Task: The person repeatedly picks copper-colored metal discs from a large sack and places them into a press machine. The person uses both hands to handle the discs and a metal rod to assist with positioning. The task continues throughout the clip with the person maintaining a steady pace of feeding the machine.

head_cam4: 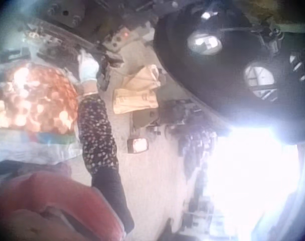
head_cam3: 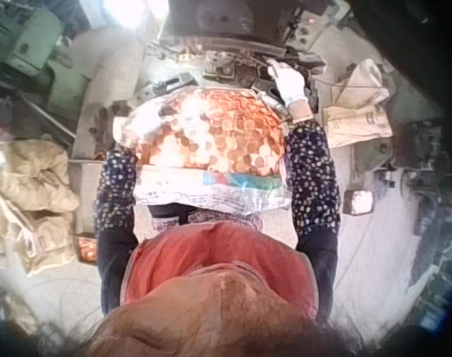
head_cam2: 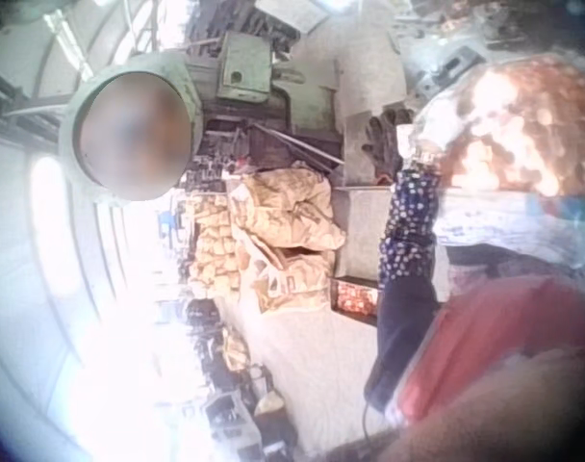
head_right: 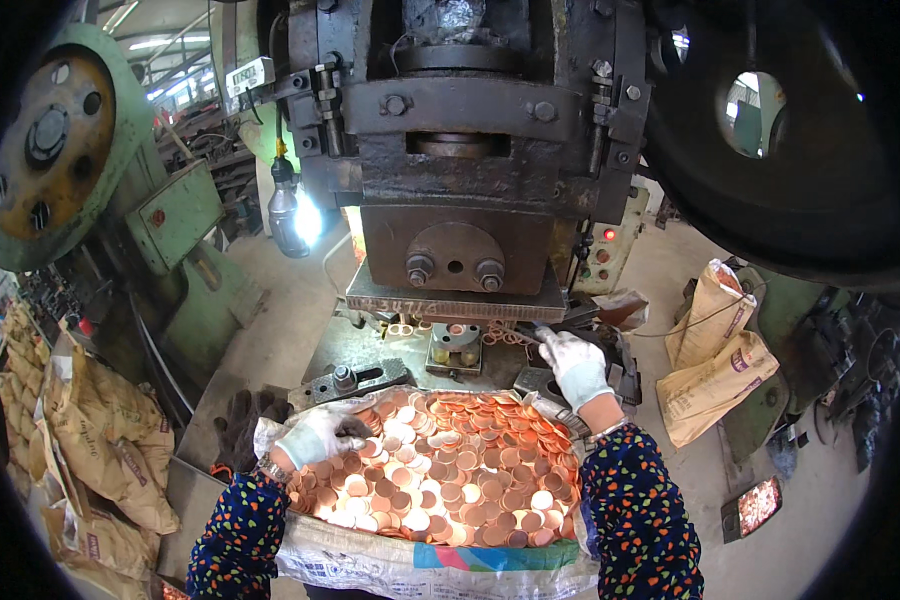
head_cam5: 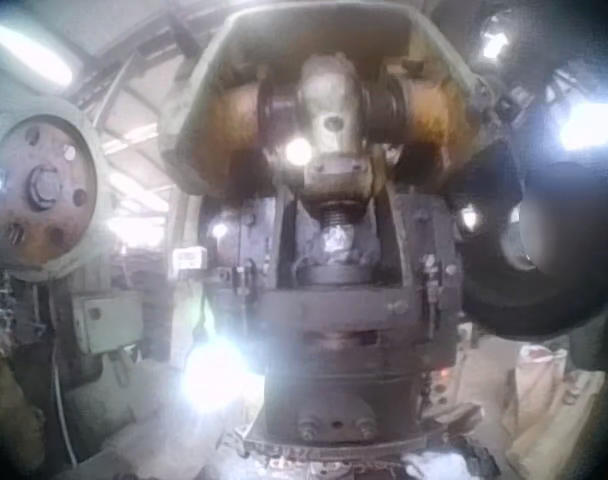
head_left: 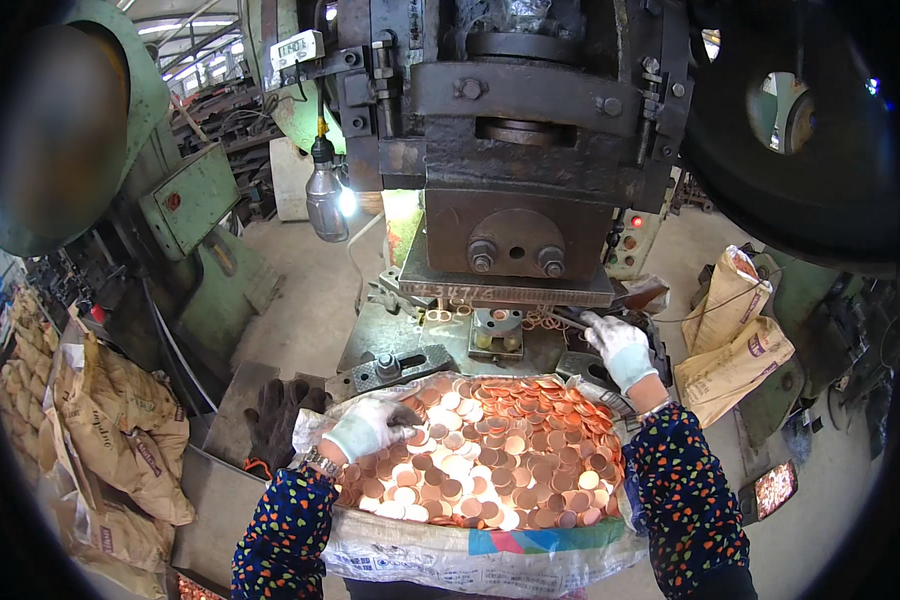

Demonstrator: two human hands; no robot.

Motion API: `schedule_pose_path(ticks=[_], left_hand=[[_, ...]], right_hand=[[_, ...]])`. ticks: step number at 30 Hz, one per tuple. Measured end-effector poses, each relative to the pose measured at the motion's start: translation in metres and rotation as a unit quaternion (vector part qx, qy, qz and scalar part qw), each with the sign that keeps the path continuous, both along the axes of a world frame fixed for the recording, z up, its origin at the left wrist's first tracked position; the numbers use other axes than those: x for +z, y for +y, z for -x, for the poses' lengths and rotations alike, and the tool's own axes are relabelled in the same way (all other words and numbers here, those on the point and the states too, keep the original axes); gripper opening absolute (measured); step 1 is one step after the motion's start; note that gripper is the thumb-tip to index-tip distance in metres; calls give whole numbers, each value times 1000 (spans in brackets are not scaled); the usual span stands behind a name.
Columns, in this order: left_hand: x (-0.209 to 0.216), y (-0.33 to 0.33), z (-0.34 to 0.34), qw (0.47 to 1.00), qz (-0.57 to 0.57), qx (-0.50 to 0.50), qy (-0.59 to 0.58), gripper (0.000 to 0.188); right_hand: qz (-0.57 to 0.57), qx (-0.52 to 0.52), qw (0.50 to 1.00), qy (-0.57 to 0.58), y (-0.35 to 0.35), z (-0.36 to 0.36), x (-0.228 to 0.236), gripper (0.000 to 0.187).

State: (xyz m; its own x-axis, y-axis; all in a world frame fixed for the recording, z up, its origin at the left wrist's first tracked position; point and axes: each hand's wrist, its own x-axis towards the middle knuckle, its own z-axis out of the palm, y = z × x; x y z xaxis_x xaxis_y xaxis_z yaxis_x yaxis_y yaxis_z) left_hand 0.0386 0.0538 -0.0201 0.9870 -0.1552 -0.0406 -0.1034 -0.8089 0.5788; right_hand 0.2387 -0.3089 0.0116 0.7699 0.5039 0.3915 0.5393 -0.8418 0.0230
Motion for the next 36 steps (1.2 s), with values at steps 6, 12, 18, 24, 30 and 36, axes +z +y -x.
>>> schedule_pose_path(ticks=[6,12,18,24,30,36], left_hand=[[15,-4,-24,982,92,-130,103,29],[14,-21,-74,973,90,-163,133,26],[3,-31,-116,971,215,-56,94,20],[-10,-56,-180,947,242,192,-83,24],[-28,-84,-207,938,-36,260,-228,37],[-30,-86,-202,920,-128,208,-307,29]], right_hand=[[-87,48,995,11,-24,8,-6,32],[-131,68,986,73,-34,28,-5,32],[-135,56,984,101,-42,32,-6,32],[-151,48,980,123,-46,35,-7,32],[-148,60,981,114,-45,39,-7,32],[-151,75,977,131,-33,31,-8,33]])
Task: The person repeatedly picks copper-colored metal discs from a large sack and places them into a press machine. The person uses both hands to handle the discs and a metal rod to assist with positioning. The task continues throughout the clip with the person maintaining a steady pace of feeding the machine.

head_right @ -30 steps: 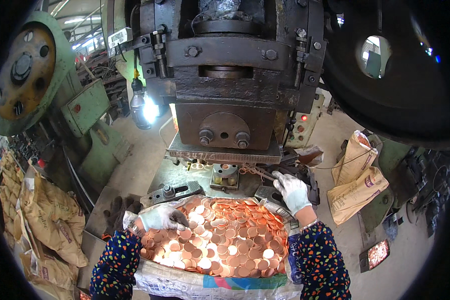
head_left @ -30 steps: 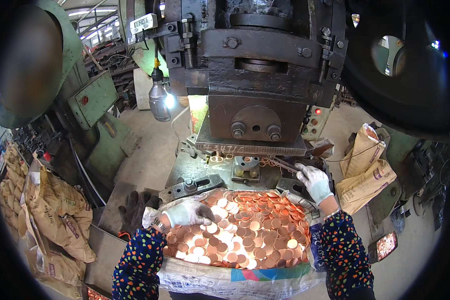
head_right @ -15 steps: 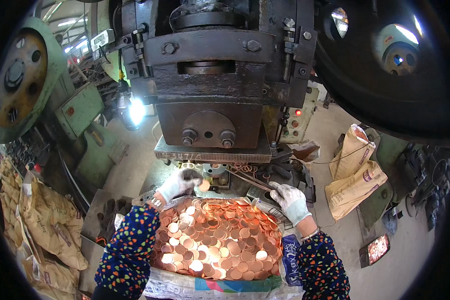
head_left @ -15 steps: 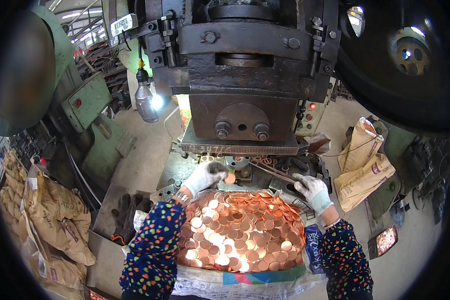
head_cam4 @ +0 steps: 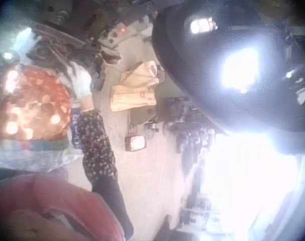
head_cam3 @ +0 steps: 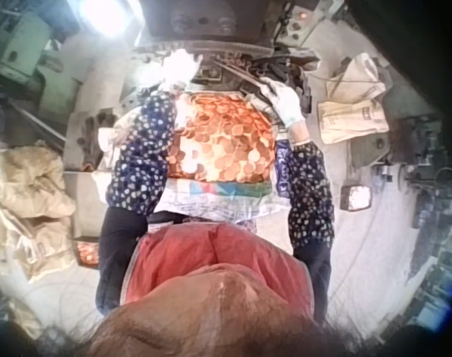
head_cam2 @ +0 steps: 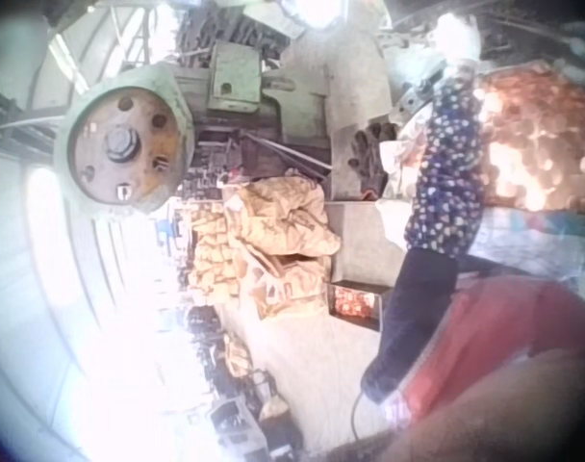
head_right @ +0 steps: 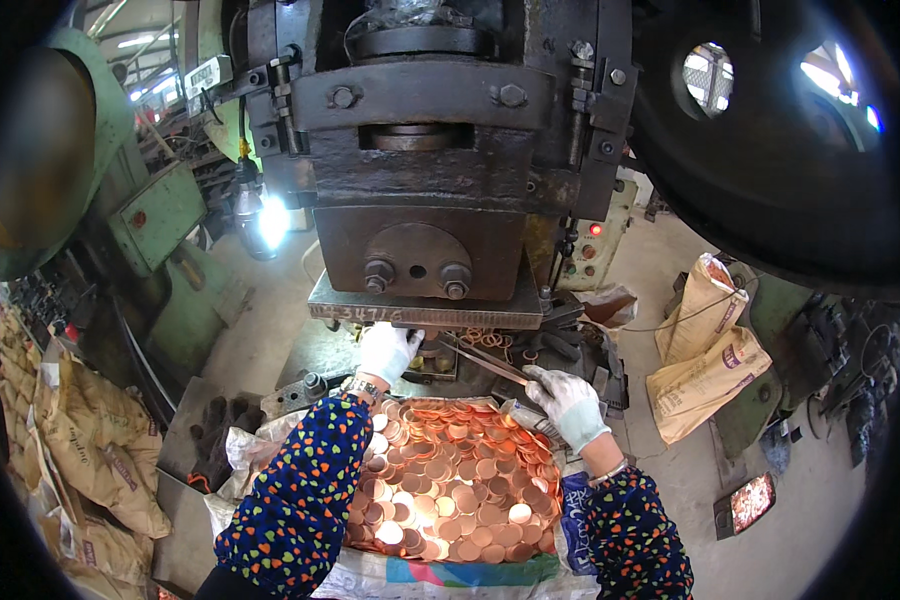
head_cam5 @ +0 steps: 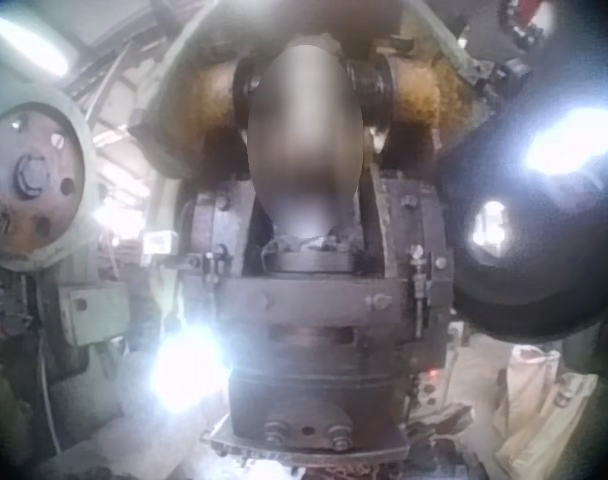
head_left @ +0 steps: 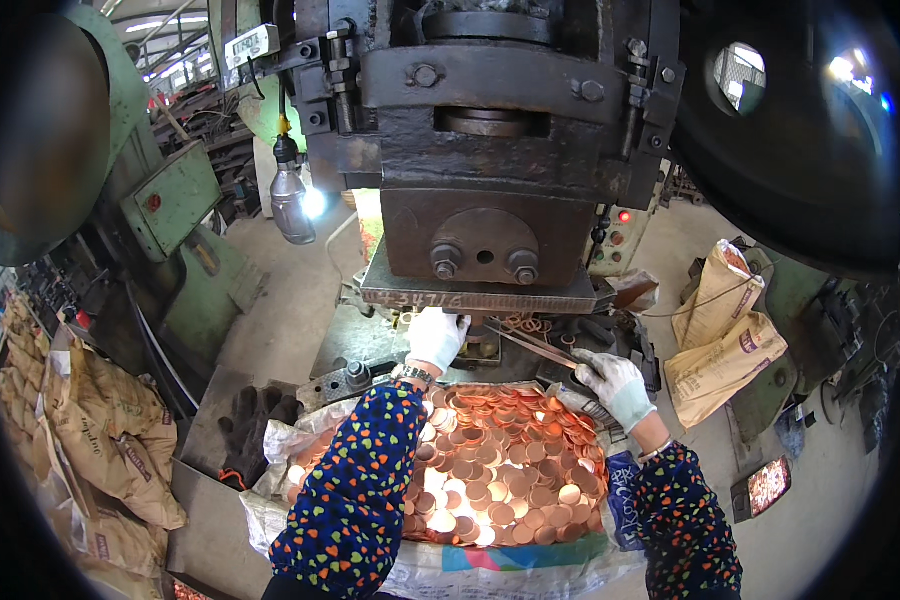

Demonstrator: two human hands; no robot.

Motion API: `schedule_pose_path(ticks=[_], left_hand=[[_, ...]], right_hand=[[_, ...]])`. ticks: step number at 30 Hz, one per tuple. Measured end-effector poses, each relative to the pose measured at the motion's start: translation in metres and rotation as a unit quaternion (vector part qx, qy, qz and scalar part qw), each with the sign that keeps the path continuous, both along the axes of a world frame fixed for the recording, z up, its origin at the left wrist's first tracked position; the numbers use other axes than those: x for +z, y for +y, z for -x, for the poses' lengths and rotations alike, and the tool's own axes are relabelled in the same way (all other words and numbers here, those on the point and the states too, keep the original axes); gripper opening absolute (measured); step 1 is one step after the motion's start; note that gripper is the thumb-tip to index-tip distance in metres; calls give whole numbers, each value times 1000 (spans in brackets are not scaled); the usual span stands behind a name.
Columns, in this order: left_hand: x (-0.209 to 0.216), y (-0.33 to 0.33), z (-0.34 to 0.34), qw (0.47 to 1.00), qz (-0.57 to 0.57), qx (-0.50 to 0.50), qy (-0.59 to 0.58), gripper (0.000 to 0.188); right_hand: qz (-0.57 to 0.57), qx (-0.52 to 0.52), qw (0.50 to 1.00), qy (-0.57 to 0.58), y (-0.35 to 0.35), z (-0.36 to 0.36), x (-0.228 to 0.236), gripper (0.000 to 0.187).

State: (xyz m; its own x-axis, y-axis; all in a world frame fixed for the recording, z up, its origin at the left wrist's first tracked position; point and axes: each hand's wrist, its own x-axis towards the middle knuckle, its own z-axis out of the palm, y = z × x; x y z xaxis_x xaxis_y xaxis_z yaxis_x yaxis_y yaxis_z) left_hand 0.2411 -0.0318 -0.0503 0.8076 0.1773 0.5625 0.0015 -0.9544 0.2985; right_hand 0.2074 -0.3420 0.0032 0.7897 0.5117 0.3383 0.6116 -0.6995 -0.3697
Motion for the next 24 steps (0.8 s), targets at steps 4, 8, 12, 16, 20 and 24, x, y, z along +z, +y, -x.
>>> schedule_pose_path(ticks=[4,8,12,16,20,24], left_hand=[[5,-1,6,999,-11,-28,17,28],[10,4,27,991,34,-130,5,24],[12,27,70,966,51,-249,53,24],[4,50,122,936,49,-276,213,28],[-15,60,165,945,-27,-228,233,36],[-27,67,170,949,-20,-210,234,35]], right_hand=[[55,-14,998,-17,14,-6,-1,34],[131,-49,989,-42,26,1,6,32],[171,-72,982,-48,34,12,16,31],[145,-33,984,-95,38,13,17,31],[86,-29,992,-84,40,0,10,33],[83,-27,995,-52,36,-5,3,34]])
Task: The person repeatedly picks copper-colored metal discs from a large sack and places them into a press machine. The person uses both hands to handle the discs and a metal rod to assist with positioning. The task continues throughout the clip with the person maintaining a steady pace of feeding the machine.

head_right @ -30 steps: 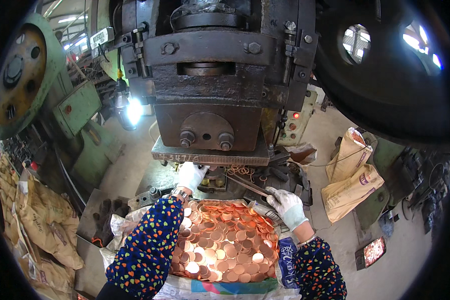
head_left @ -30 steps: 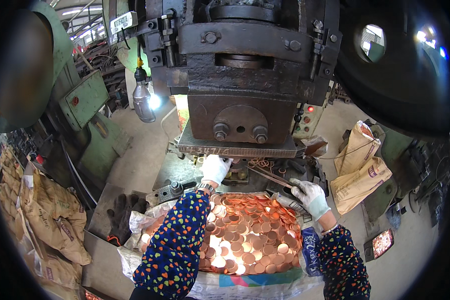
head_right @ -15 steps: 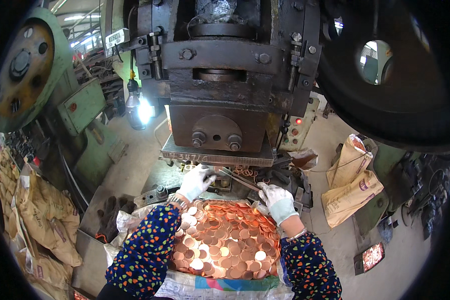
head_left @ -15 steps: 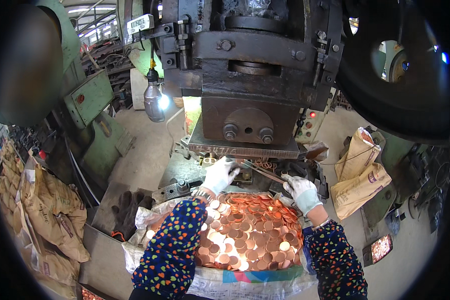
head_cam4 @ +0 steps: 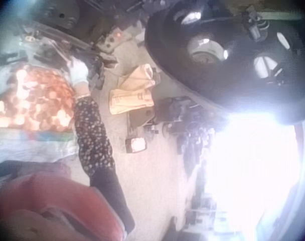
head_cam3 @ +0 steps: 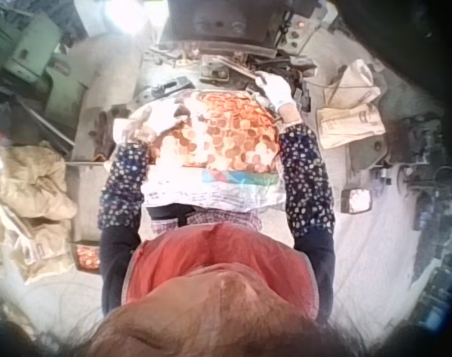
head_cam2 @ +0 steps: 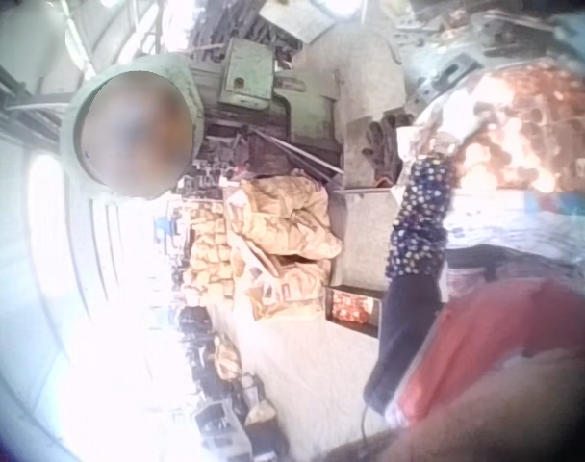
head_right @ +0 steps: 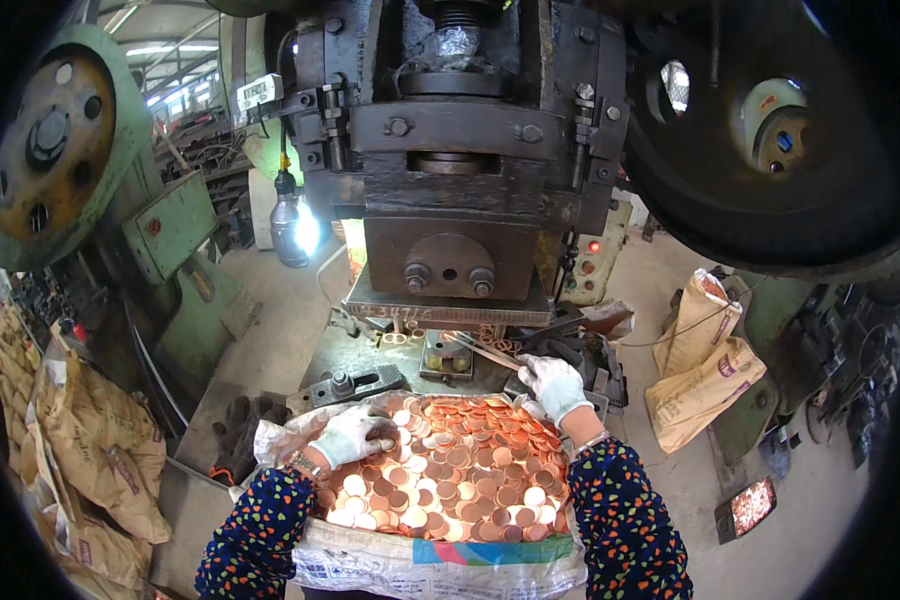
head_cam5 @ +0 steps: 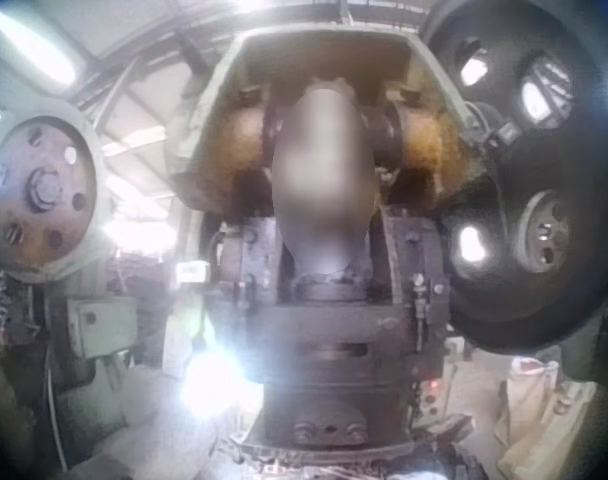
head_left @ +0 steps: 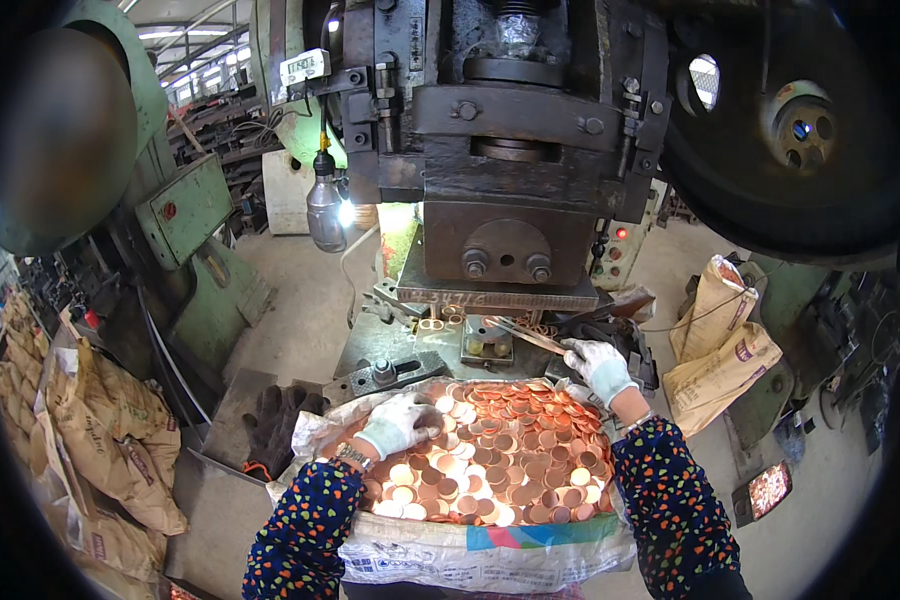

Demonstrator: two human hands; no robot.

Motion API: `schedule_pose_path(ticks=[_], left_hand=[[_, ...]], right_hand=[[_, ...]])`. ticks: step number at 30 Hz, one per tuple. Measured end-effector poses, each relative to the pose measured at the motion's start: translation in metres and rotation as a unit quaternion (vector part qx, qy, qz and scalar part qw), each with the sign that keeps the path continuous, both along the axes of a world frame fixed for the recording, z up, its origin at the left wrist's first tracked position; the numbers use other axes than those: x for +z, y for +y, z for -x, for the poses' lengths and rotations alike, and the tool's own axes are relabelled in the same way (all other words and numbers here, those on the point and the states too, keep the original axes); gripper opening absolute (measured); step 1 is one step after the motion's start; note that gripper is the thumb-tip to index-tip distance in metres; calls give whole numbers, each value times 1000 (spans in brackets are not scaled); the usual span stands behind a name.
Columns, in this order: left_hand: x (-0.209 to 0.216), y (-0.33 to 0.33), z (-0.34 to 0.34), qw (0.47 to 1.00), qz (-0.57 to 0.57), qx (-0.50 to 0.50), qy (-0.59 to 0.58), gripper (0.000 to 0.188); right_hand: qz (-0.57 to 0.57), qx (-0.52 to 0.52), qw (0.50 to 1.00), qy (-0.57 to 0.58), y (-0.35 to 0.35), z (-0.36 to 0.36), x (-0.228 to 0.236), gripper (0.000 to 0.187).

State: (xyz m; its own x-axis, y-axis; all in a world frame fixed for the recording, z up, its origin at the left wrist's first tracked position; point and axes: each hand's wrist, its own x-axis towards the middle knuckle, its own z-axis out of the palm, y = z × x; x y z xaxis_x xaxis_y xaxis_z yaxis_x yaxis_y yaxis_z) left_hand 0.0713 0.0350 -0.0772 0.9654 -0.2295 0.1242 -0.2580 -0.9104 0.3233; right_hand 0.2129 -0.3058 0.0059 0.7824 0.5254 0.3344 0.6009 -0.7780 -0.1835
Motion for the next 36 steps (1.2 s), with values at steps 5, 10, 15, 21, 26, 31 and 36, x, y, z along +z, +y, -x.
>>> schedule_pose_path(ticks=[5,10,15,21,26,31,36], left_hand=[[-3,1,-3,997,75,19,24,35],[-2,4,-6,980,163,75,89,41],[-2,7,-7,984,162,51,62,34],[2,8,-7,984,167,28,49,25],[0,5,-6,981,182,37,47,25],[-5,8,-9,982,174,69,38,25],[-7,9,-11,978,191,66,45,24]], right_hand=[[41,-38,998,-11,-3,4,-3,33],[85,-21,996,-35,-2,8,-7,33],[35,-18,999,-16,-3,7,-11,34],[-50,-5,998,32,-7,1,-14,35],[-28,-8,998,48,-6,2,-13,35],[-24,8,1000,-18,-8,9,-13,34],[59,-45,997,-16,-4,12,-13,31]])
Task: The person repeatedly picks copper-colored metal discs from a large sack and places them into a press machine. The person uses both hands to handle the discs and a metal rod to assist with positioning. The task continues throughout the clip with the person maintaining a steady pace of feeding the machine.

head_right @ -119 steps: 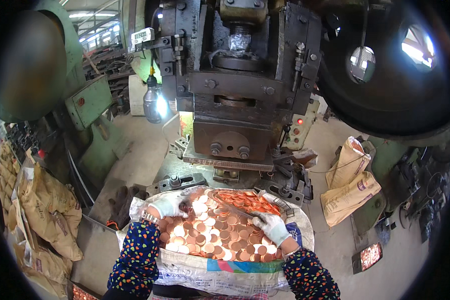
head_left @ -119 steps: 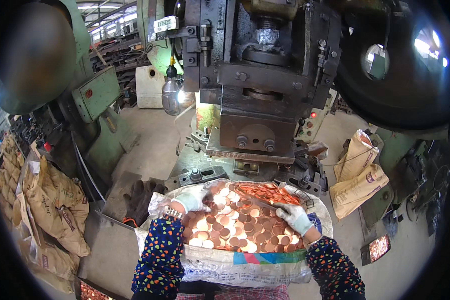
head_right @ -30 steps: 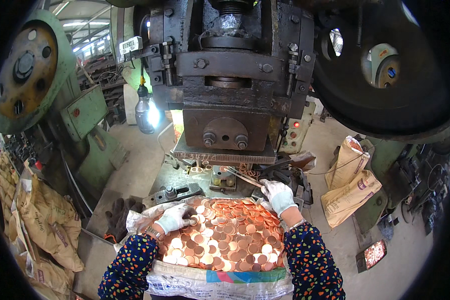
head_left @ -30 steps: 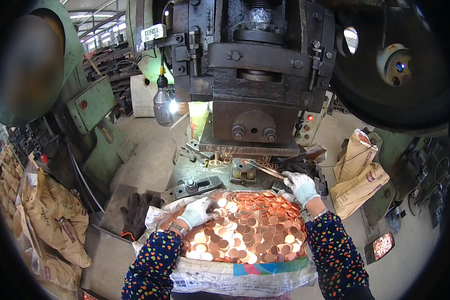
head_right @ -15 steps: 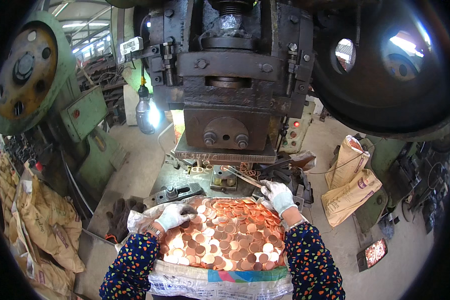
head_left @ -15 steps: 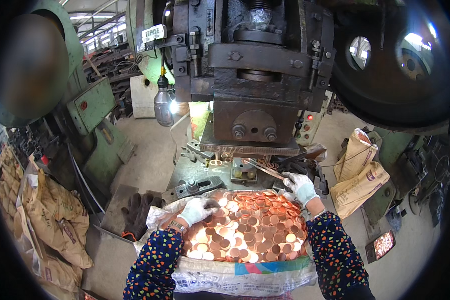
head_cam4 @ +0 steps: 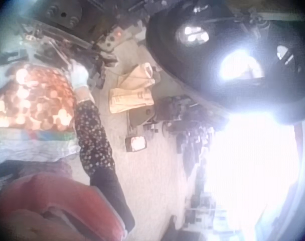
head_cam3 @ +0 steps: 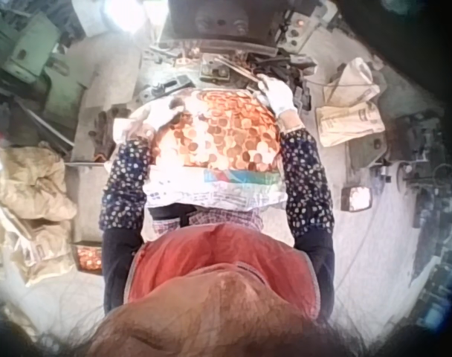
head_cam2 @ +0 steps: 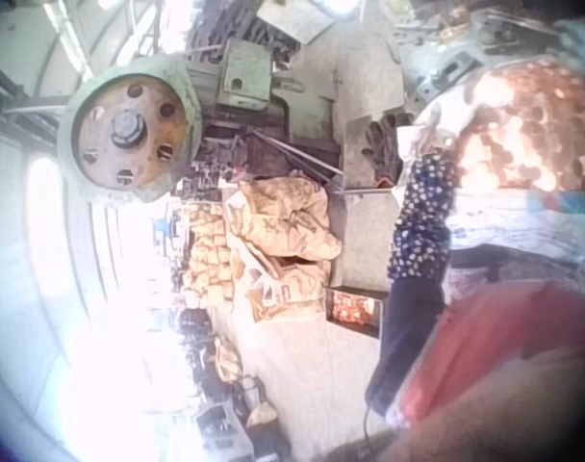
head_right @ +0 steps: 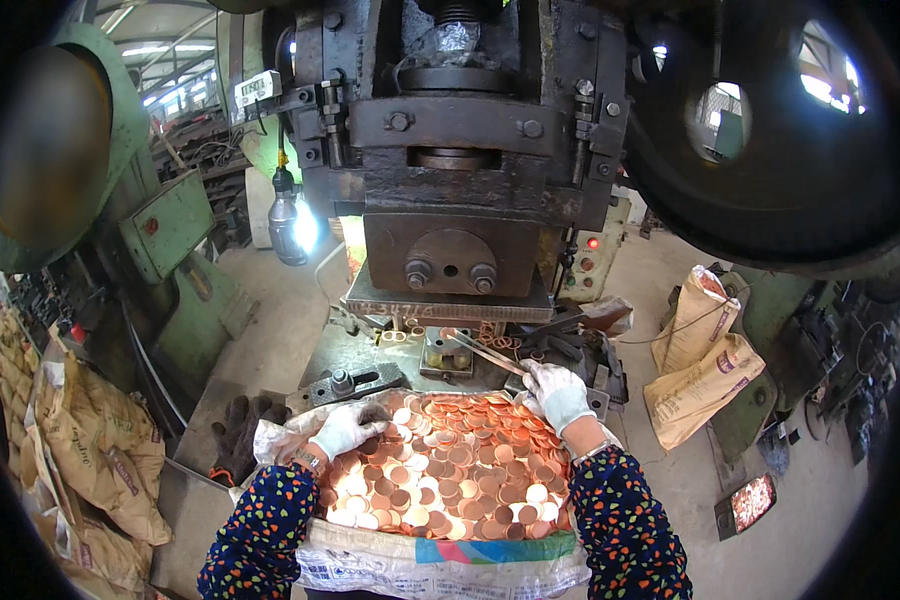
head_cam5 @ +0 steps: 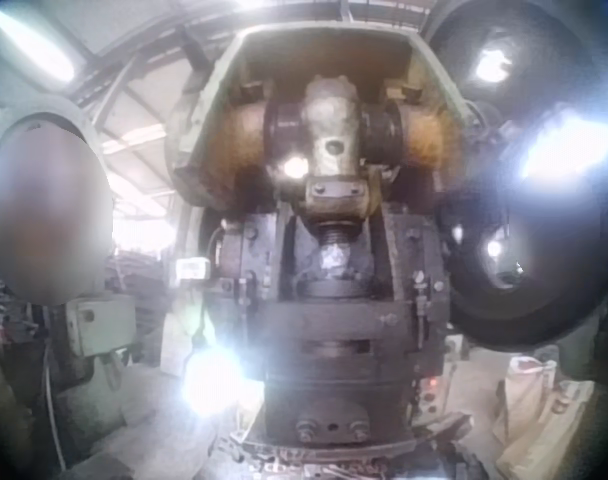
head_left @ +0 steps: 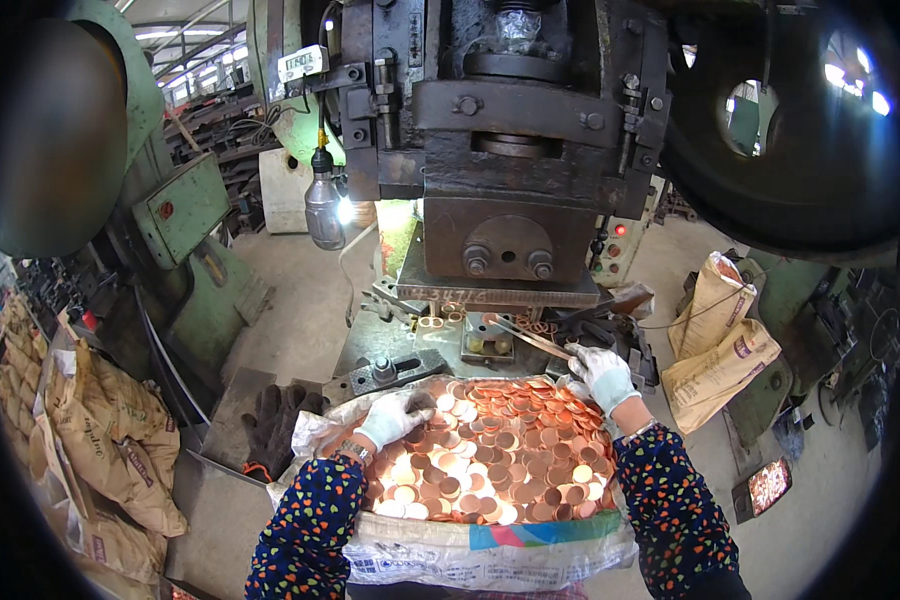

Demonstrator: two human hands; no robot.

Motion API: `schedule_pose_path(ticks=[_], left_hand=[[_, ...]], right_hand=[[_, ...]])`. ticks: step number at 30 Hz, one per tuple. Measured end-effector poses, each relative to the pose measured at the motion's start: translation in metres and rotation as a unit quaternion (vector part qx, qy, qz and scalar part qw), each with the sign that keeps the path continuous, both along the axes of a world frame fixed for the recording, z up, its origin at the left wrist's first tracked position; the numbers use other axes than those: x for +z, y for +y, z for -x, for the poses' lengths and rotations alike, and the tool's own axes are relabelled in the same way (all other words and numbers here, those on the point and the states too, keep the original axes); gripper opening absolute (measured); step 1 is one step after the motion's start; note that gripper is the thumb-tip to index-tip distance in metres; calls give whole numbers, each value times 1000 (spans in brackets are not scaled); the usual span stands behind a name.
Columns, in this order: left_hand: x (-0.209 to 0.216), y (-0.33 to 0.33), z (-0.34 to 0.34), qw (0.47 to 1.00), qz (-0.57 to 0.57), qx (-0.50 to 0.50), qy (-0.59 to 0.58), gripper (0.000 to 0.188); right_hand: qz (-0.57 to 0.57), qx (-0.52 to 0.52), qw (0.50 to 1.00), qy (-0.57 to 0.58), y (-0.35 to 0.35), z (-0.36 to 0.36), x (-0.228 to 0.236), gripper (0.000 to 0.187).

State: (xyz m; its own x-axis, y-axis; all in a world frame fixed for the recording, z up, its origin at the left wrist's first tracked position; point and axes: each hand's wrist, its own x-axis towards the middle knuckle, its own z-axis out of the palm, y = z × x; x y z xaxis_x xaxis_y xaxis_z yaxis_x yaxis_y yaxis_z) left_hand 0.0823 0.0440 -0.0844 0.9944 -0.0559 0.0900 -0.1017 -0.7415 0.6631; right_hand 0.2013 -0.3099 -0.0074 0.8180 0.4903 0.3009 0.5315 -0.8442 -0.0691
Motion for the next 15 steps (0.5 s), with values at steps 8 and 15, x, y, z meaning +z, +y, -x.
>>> schedule_pose_path(ticks=[8,15], left_hand=[[5,0,1,998,67,-8,15,26],[-1,-1,-2,976,208,34,50,22]], right_hand=[[-145,96,977,128,1,48,16,31],[-269,102,906,312,-7,81,-1,36]])
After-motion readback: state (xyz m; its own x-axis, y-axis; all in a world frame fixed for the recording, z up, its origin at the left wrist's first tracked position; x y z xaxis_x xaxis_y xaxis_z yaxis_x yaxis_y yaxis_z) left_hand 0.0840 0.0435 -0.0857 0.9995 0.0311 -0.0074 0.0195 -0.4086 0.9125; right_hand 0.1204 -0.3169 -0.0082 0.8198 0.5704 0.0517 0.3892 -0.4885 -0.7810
